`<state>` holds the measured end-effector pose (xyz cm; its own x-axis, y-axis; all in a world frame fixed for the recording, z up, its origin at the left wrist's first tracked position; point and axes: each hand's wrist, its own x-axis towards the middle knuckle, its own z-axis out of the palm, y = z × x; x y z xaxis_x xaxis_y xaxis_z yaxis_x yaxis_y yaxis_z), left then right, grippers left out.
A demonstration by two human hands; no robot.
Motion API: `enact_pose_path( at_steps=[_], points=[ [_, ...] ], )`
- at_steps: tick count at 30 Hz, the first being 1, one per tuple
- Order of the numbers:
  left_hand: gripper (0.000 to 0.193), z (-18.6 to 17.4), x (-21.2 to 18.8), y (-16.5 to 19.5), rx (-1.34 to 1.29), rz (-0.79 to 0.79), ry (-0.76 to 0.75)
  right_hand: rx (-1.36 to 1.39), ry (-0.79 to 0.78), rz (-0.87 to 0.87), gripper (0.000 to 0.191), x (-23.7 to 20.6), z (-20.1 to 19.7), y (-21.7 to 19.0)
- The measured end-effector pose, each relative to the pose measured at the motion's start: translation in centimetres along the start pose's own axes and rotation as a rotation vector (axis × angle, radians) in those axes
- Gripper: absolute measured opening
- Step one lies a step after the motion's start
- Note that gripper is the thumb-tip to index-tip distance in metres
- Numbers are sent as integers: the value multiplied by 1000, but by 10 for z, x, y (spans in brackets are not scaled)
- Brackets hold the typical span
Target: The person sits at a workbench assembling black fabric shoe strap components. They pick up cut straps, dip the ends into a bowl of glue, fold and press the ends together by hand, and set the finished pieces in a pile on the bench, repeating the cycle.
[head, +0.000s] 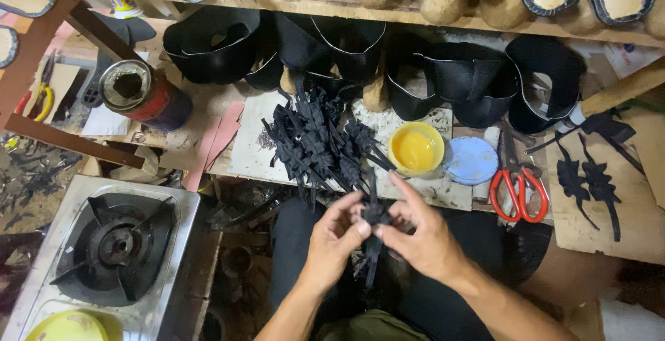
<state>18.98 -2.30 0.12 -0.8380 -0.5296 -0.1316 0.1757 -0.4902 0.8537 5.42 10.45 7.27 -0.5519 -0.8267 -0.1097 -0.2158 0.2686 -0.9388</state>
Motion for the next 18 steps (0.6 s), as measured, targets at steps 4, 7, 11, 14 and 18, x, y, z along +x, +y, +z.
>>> enact_pose_path(
  at_steps=[4,7,11,14,18],
  points=[
    [15,-11,-9,-2,253,-327,-180,-137,95,-87,92,3,-7,-2],
    [13,-12,-12,-9,295,-336,-198,-210,41,-96,89,6,-9,-2],
    [8,-14,-8,-14,215,-336,-146,-449,90,-322,72,26,-25,0],
    [5,-16,-5,-13,191,-320,-82,-790,221,-404,58,48,-42,0],
    [11,-14,-2,-12,111,-259,-41,-1039,119,-256,66,65,-61,1]
  ],
)
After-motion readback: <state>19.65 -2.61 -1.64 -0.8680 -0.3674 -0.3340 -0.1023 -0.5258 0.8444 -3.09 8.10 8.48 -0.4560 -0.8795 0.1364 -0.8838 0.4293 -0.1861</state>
